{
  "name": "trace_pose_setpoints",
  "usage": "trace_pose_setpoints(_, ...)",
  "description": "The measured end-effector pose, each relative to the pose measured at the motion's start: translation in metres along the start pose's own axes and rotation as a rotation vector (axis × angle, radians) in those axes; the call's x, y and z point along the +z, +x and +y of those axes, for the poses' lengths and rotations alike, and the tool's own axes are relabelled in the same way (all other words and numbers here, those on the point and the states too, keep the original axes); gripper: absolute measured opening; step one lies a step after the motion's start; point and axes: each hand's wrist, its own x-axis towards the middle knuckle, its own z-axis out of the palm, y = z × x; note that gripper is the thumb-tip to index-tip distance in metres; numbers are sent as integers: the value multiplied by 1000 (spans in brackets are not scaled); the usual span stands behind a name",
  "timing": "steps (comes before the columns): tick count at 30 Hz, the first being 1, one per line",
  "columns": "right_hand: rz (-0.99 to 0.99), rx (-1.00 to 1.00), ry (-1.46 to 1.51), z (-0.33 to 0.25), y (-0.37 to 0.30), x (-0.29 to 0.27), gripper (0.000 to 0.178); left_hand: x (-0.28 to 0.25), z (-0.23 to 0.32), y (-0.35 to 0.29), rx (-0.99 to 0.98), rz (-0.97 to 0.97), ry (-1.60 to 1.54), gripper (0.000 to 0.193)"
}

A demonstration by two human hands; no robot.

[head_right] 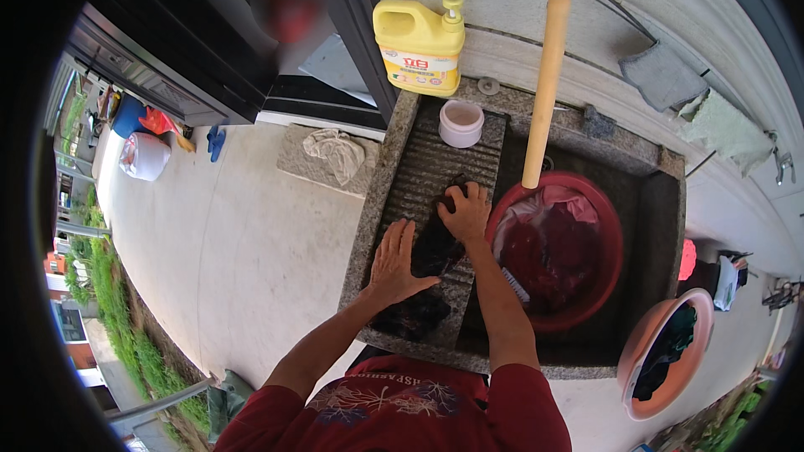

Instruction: The person washes clothes by hand at an outdoor stone sink. They scrub a green garment and a black garment against the washboard, rinse them in a red basin filled with water, and wring them out. The person handles the items one at a time, using a brush and their hands to clean the fabric.

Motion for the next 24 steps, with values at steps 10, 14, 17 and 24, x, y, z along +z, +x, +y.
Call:
trace_pose_setpoints(10,-100,-92,4,-9,-2,29,15,35,-3,25,-19,-413,383,82)
trace_pose_setpoints(14,27,-161,-154,-25,35,25,20,54,-15,18,-27,-45,143,88)
trace_pose_setpoints(17,-201,-239,-112,-45,16,2,31,51,-19,23,-84,-46,206,86)
trace_pose_setpoints(24,71,-170,-250,-18,95,-27,44,43,-17,23,-86,-122,283,85)
